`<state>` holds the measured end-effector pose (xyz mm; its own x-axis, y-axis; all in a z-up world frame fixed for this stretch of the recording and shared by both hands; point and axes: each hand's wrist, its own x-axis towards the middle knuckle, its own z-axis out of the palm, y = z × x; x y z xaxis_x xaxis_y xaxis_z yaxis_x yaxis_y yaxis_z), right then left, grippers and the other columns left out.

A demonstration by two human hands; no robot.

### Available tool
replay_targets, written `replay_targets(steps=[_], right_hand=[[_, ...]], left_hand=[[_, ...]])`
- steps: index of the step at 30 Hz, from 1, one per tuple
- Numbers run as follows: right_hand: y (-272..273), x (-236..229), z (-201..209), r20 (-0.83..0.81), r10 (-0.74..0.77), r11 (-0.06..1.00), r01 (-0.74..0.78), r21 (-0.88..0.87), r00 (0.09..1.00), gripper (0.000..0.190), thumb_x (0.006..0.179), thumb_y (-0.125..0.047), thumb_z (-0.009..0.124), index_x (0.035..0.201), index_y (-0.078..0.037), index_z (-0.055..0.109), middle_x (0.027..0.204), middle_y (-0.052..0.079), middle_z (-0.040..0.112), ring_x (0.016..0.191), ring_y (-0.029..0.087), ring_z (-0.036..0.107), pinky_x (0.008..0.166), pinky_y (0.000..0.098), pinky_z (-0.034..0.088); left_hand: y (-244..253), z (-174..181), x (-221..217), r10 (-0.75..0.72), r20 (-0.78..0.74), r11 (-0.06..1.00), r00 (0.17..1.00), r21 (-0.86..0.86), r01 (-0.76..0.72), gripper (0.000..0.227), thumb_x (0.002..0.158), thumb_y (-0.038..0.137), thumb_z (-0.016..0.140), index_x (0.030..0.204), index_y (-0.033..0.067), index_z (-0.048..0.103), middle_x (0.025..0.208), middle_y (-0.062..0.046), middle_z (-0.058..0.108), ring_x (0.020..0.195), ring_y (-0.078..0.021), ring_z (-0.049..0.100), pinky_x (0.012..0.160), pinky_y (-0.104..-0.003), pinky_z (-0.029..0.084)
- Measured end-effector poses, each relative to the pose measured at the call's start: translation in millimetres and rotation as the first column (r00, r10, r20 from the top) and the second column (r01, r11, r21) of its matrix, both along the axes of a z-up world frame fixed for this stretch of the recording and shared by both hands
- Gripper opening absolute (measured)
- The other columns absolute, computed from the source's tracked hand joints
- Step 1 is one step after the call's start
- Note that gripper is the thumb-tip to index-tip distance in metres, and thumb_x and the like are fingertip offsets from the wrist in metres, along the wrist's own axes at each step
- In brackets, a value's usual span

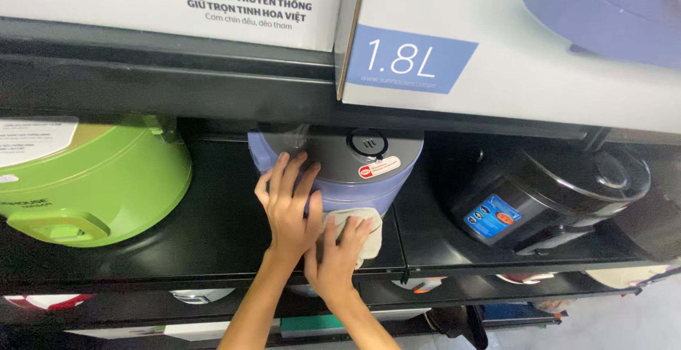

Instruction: The person wipes two rice cookers on a retail shelf using a cloth, first cleaning a lavender model and then a green model.

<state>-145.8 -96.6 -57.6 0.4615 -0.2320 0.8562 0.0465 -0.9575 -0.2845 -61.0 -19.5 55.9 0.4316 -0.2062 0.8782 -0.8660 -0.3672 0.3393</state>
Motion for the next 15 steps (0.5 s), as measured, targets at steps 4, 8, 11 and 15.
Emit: replay_targets(steps=[4,8,11,15], right_hand=[[-19.1,9.4,15.0,0.060,-0.007,1.000,0.009,-0.027,0.998,0.071,0.096,-0.018,0.062,0.160,-0.013,0.032,0.167,0.028,0.012,0.151,0.064,0.011,0.121,0.0750,0.012],[-55.7,13.3,52.8,0.154,0.003,1.000,-0.001,-0.011,0.988,0.064,0.102,-0.022,0.049,0.160,-0.006,0.026,0.171,0.027,0.011,0.155,0.061,0.010,0.129,0.0686,0.010],[-58.7,10.1,66.5,0.211,0.055,0.976,-0.097,0.196,0.976,0.069,0.104,-0.027,0.040,0.160,0.007,0.018,0.171,0.031,0.005,0.159,0.055,0.011,0.131,0.0556,0.011],[-40.7,9.1,70.2,0.261,0.097,0.848,-0.217,0.484,0.961,0.073,0.106,-0.027,0.034,0.159,0.016,0.007,0.171,0.032,0.008,0.160,0.046,0.016,0.131,0.0465,0.012]], left_hand=[[5.7,-3.4,8.6,-0.014,0.033,0.999,0.999,-0.040,0.015,0.048,0.092,0.020,0.064,0.133,-0.0037,0.060,0.148,-0.019,0.054,0.148,-0.0355,0.041,0.119,-0.053,0.026],[9.4,-1.2,18.3,0.102,0.039,0.990,0.994,-0.102,-0.097,0.062,0.087,0.024,0.065,0.140,-0.0048,0.049,0.154,-0.024,0.042,0.149,-0.0423,0.031,0.120,-0.056,0.021],[10.2,-1.2,26.9,-0.042,-0.100,0.979,0.994,-0.204,0.021,0.067,0.090,0.015,0.061,0.149,-0.0073,0.039,0.162,-0.028,0.033,0.154,-0.0468,0.026,0.126,-0.056,0.021],[13.3,-1.9,24.7,-0.182,-0.174,0.937,0.968,-0.330,0.116,0.066,0.086,0.004,0.064,0.147,-0.0036,0.041,0.163,-0.028,0.032,0.154,-0.0456,0.033,0.127,-0.053,0.031]])
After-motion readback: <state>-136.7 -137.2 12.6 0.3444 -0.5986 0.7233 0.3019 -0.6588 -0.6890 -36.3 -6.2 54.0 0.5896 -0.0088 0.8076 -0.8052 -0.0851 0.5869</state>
